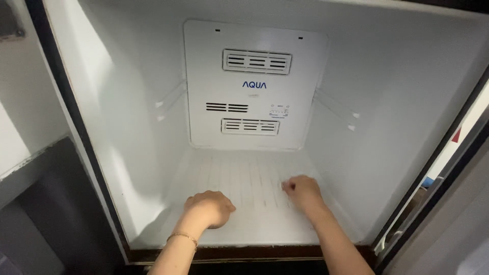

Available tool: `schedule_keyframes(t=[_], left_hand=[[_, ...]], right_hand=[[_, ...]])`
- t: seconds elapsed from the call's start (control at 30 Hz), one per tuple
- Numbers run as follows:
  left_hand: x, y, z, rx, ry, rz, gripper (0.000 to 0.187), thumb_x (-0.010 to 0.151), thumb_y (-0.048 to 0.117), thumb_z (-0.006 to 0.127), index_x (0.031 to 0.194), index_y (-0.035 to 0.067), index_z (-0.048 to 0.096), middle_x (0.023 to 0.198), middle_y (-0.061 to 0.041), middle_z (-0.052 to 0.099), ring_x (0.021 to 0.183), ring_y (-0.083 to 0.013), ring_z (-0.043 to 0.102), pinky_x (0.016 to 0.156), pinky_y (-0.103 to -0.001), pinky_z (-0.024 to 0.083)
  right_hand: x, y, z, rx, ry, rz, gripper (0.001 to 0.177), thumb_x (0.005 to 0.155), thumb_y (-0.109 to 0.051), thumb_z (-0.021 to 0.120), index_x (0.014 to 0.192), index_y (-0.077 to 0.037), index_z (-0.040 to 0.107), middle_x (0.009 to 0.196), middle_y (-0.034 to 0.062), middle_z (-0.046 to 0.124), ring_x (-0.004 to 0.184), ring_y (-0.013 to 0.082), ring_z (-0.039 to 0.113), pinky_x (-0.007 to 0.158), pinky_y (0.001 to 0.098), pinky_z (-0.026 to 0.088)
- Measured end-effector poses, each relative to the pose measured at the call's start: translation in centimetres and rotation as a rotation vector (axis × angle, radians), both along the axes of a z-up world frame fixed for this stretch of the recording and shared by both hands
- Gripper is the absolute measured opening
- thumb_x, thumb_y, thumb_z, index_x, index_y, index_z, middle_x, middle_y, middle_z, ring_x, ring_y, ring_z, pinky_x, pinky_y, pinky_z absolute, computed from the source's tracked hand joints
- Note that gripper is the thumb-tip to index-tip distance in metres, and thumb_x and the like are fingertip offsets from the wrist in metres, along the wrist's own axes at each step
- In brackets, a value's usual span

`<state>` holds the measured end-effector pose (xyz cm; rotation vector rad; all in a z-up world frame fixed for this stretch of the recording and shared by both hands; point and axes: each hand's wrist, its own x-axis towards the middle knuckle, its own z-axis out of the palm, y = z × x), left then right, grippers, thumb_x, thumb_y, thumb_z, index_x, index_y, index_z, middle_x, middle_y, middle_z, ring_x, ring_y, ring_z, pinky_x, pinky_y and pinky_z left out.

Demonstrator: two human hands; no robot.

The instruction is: Cleaning the interior and door gasket of a refrigerator using wet wipes.

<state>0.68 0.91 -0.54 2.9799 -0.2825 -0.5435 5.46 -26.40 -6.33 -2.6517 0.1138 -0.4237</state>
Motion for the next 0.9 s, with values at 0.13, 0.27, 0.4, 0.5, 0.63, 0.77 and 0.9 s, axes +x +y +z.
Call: schedule_keyframes(t=[0.13,0.27,0.4,0.5,0.63,0.77,0.9], left_hand=[[-1.2,0.6,1.2,-0.093,0.023,0.059,0.063,0.091,-0.001,0.045,0.128,0.045,0.07,0.139,0.015,0.065,0.128,-0.0156,0.062,0.106,-0.034,0.051],[-1.0,1.4,0.7,-0.146,0.021,0.059,0.049,0.097,0.013,0.046,0.129,0.042,0.07,0.142,0.013,0.062,0.129,-0.0163,0.06,0.106,-0.033,0.051],[-0.7,1.9,-0.1,-0.203,0.046,0.087,0.044,0.098,0.018,0.047,0.129,0.038,0.069,0.139,0.012,0.066,0.126,-0.0153,0.064,0.107,-0.033,0.051],[-0.7,2.7,-0.7,-0.218,0.0,0.03,0.043,0.096,0.019,0.048,0.13,0.036,0.068,0.138,0.008,0.066,0.127,-0.018,0.063,0.107,-0.035,0.05],[-0.6,3.8,-2.0,-0.315,-0.086,0.003,0.044,0.097,0.017,0.045,0.133,0.032,0.066,0.141,0.006,0.062,0.13,-0.0222,0.058,0.109,-0.037,0.047],[-1.3,4.4,-1.2,-0.463,-0.249,0.164,0.048,0.094,0.012,0.048,0.139,0.025,0.059,0.145,0.0,0.055,0.128,-0.0274,0.057,0.108,-0.04,0.047],[-1.7,4.6,-0.9,-0.565,-0.483,0.273,0.048,0.09,0.006,0.051,0.135,0.02,0.06,0.144,-0.004,0.052,0.124,-0.0311,0.059,0.104,-0.042,0.049]], right_hand=[[-5.5,0.7,1.6,-0.123,0.265,-0.031,0.029,0.095,-0.039,0.065,0.104,-0.016,0.081,0.107,0.0065,0.075,0.094,0.0247,0.07,0.089,0.0357,0.057],[-6.3,-1.8,-1.4,-0.062,0.195,0.022,0.031,0.091,-0.037,0.064,0.11,-0.02,0.08,0.11,0.0021,0.073,0.095,0.021,0.07,0.088,0.0347,0.057],[-3.9,-0.4,1.5,-0.086,0.25,-0.113,0.034,0.097,-0.038,0.06,0.116,-0.016,0.078,0.112,0.0049,0.074,0.097,0.0225,0.071,0.09,0.0358,0.057],[2.0,-1.6,-1.6,-0.036,0.147,-0.193,0.034,0.101,-0.035,0.059,0.117,-0.011,0.078,0.118,0.0082,0.076,0.102,0.0237,0.072,0.096,0.0349,0.057],[9.4,2.2,-5.2,-0.015,0.121,-0.036,0.037,0.105,-0.022,0.048,0.137,-0.012,0.062,0.14,0.0088,0.062,0.12,0.027,0.062,0.105,0.0369,0.047],[10.8,12.7,-9.7,-0.242,-0.086,0.535,0.053,0.083,-0.003,0.058,0.135,-0.011,0.061,0.149,0.0093,0.054,0.133,0.0299,0.05,0.109,0.0481,0.036],[-1.6,22.0,-0.4,-0.245,0.149,0.738,0.04,0.093,-0.024,0.065,0.127,-0.004,0.062,0.137,0.0207,0.059,0.129,0.0364,0.055,0.112,0.0449,0.04]])
